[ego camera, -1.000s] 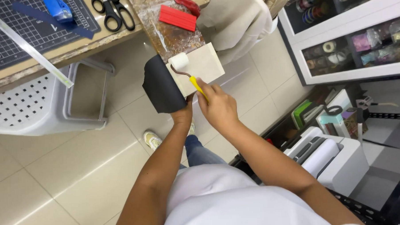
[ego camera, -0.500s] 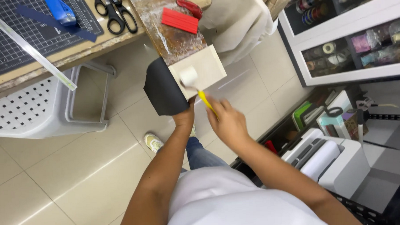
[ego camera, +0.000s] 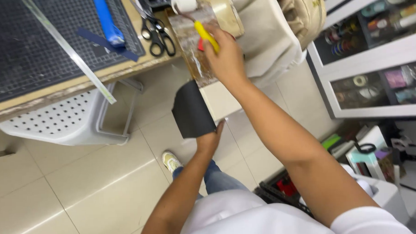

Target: Applying a white substance to a black box using a roller and smoothing it with a scraper

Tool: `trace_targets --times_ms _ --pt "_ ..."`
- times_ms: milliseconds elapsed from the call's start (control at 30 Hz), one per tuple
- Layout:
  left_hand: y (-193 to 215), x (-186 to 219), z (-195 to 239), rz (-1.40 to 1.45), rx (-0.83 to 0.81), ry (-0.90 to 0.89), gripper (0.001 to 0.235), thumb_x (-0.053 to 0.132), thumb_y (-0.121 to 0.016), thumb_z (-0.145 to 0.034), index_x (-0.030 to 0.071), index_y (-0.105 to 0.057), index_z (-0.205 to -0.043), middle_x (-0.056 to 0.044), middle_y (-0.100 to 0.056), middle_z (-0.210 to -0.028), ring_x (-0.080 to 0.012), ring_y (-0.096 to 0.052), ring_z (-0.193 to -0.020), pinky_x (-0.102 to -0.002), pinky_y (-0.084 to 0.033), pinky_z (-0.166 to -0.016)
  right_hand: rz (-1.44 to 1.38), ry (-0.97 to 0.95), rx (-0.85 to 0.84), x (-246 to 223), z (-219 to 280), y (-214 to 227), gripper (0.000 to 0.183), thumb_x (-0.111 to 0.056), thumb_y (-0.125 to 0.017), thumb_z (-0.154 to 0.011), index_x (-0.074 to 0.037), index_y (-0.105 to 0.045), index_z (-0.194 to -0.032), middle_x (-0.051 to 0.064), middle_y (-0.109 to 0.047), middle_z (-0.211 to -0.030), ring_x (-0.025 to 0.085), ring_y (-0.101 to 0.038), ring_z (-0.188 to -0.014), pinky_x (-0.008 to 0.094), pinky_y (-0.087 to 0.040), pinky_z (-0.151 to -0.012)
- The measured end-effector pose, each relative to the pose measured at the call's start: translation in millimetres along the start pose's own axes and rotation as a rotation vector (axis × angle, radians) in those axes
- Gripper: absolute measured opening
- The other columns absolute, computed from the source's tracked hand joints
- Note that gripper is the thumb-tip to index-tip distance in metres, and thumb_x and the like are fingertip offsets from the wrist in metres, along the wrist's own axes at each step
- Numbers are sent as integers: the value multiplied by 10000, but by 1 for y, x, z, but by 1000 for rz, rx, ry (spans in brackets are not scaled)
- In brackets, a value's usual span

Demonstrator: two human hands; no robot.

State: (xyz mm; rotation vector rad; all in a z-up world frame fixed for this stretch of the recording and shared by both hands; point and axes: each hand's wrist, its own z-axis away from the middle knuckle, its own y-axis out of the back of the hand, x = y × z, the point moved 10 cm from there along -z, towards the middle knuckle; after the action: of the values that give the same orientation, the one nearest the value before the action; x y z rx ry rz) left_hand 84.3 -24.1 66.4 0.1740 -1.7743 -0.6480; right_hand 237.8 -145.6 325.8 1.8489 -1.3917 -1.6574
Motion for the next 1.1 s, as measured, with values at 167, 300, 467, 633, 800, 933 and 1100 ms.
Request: trace_targets --times_ms 167,300,467,633,800,933,1100 --pt "21 22 1 18 -79 -23 897 600 -651 -932 -110 -454 -1443 -330 -487 -1469 -445 -401 -1422 -440 -235 -1229 -6 -192 -58 9 -94 -96 372 -204 -558 -1020 -177 -579 -1391 119 -706 -1133 172 -588 -674 310 -515 -559" --pt "25 23 -2 41 -105 5 899 614 -675 -909 -70 -460 -1451 -269 -505 -1472 -402 -423 -1409 -439 -263 -1213 41 -204 -128 23 -125 -139 390 -236 -520 -1026 -133 -584 -1396 149 -709 -1103 317 -703 -891 444 -573 -703" --pt "22 18 -1 69 -83 27 882 575 -716 -899 -39 -442 -1470 -243 -514 -1468 -396 -449 -1395 -442 -340 -1173 -170 -513 157 61 -101 -70 359 -423 -625 -950 -142 -562 -1165 32 -706 -1049 145 -689 -825 253 -578 -682" --pt "19 22 -2 118 -123 119 998 569 -724 -897 -54 -298 -1550 -253 -344 -1611 -361 -302 -1508 -393 -166 -1245 -315 -819 579 227 -127 -89 689 -650 -769 -667 -143 -565 -1086 167 -741 -1159 343 -716 -1083 378 -497 -951" --pt "46 46 -17 256 -4 188 706 460 -797 -863 -2 -553 -1337 -194 -638 -1264 -347 -587 -1237 -408 -434 -1087 -328 -548 493 214 -165 -94 362 -464 -657 -879 -128 -599 -760 43 -700 -737 230 -653 -728 392 -494 -733" --pt "54 58 -25 344 47 148 537 346 -810 -867 48 -653 -1285 -111 -716 -1269 -254 -649 -1227 -357 -456 -1100 -466 -400 379 135 -151 -79 369 -541 -561 -937 -179 -592 -878 -8 -642 -708 133 -618 -657 332 -474 -666" --pt "44 42 -18 409 17 339 514 346 -832 -815 86 -695 -1236 -88 -748 -1216 -227 -696 -1156 -342 -507 -1040 -575 99 239 65 -169 -37 271 -335 -454 -1093 -120 -612 -1045 9 -667 -808 86 -615 -639 157 -489 -533"
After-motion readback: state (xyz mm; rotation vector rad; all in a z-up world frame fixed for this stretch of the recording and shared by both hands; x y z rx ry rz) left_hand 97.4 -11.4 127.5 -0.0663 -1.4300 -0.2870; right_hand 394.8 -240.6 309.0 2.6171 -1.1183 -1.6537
